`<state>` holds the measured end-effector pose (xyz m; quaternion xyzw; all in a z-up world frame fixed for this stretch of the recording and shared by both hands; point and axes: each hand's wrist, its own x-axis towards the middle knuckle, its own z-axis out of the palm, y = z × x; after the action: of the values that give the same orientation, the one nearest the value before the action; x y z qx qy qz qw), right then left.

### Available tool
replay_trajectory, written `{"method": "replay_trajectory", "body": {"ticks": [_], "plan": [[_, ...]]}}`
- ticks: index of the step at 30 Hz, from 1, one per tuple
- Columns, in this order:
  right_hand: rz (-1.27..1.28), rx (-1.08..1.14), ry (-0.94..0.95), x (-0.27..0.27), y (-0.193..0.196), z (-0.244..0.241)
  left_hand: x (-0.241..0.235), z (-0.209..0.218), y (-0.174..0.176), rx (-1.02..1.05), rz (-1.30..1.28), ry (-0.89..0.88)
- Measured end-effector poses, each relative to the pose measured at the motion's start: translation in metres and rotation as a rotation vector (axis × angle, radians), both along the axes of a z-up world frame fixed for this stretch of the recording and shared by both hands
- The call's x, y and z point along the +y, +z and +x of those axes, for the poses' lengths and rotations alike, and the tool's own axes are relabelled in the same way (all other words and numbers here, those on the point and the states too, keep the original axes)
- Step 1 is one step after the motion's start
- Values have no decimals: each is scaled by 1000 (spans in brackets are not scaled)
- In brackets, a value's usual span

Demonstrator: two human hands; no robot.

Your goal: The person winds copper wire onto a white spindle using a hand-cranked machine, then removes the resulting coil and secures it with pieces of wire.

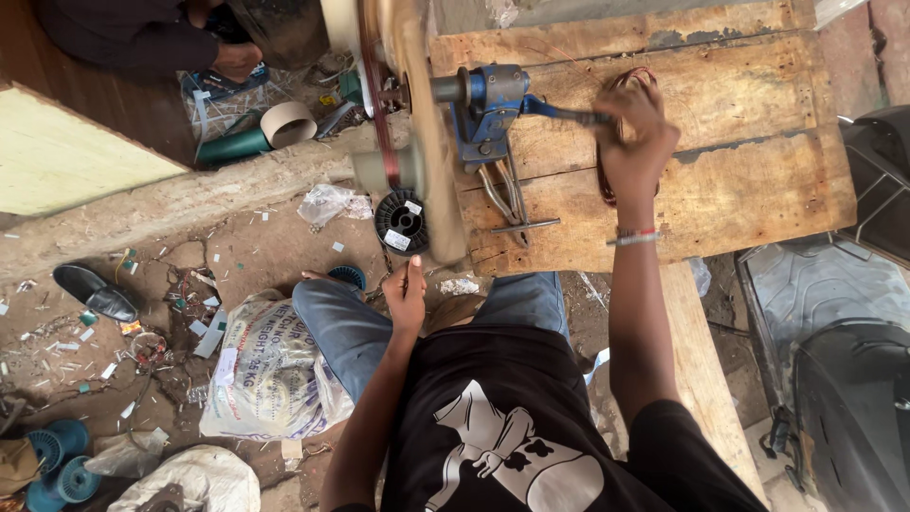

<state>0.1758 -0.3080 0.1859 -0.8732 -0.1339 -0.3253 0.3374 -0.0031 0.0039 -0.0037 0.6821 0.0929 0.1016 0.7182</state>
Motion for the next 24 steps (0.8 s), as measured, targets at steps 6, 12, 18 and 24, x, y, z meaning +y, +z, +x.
{"method": "replay_trajectory", "body": {"ticks": [6,12,18,24], "plan": [[-39,-80,5,3,0,65,0,1,-9,45,-6,25],[-49,-108,28,10,-19,124,2,2,-11,81,41,13],[-115,57,-171,15,-95,178,2,3,-11,32,24,-19],[-194,622,-398,24,-143,174,-1,6,-2,78,18,17]]}}
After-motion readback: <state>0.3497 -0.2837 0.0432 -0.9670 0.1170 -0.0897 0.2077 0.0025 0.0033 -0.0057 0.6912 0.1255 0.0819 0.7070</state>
